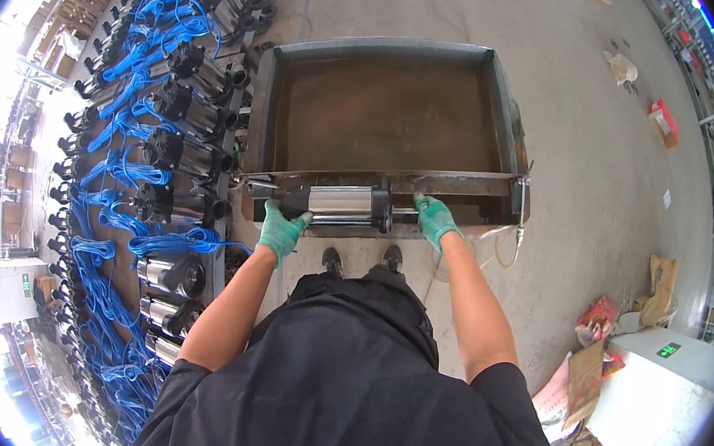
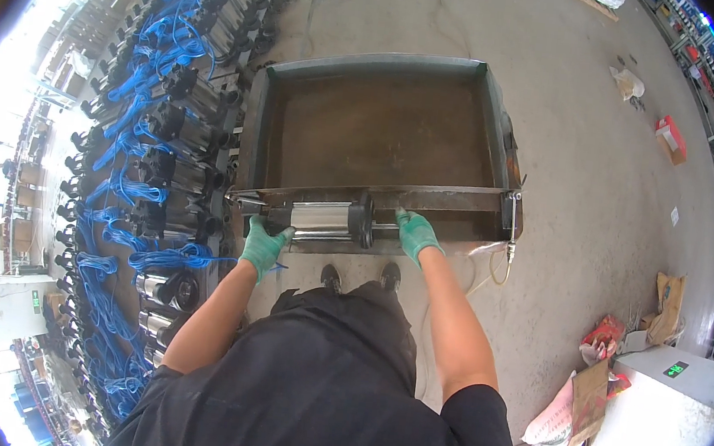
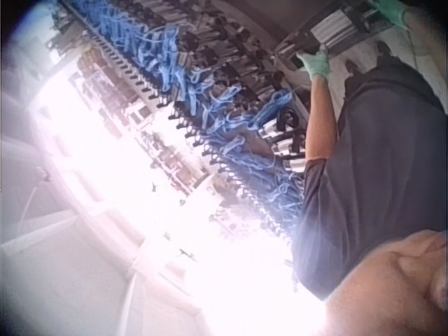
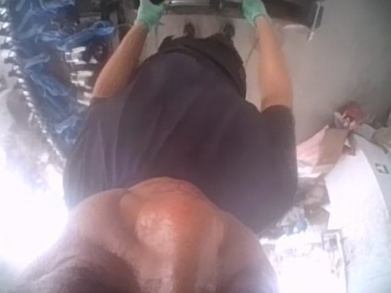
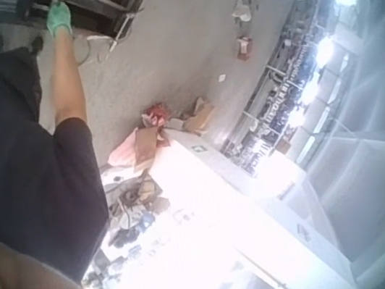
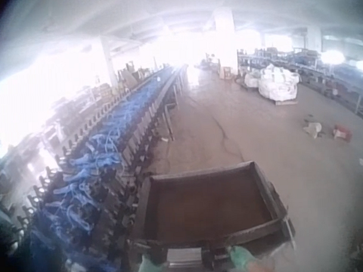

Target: The person, wearing green gloves, repeatedly picks up submersible pumps one by one, submerges them in a tank of liquid, and then returns them to a row of similar pumps on a table.

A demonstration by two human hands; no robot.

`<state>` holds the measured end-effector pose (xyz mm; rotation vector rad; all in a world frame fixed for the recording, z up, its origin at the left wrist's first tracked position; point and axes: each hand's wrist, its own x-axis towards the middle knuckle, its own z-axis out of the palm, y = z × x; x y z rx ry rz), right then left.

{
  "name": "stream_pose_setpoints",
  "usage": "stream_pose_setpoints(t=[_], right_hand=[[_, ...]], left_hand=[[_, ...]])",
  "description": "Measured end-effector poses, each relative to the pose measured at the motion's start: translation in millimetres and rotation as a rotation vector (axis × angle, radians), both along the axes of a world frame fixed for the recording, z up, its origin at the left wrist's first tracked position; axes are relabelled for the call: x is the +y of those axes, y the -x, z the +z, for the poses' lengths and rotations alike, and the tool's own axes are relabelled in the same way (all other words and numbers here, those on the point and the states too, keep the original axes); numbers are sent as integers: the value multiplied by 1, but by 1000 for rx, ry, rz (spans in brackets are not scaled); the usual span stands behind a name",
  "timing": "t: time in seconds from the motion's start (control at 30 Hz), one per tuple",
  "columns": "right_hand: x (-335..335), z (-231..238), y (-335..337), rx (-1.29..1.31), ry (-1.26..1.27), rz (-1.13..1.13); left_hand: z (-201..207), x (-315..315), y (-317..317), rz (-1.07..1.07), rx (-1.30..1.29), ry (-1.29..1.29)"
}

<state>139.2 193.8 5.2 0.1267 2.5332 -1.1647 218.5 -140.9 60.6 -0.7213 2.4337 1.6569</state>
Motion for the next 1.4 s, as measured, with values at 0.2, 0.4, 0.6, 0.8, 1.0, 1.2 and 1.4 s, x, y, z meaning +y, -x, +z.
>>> stream_pose_setpoints(t=[0.2,0.4,0.6,0.8,1.0,1.2,1.4], right_hand=[[25,59,-14,-571,746,-76],[28,56,3,-489,403,85],[15,36,-2,65,-170,189],[39,70,-7,476,-214,705],[14,21,3,-472,390,-14],[10,41,-14,-137,176,66],[31,66,-10,422,-205,729]], left_hand=[[-4,-6,-3,-19,10,68],[-3,-5,-2,-14,-4,36],[-6,-6,-4,-4,12,7],[-3,-7,-4,6,-24,-5],[-9,-6,-3,-16,-27,53],[-13,-9,-4,5,0,-2],[-16,-13,-7,-12,-9,56]])
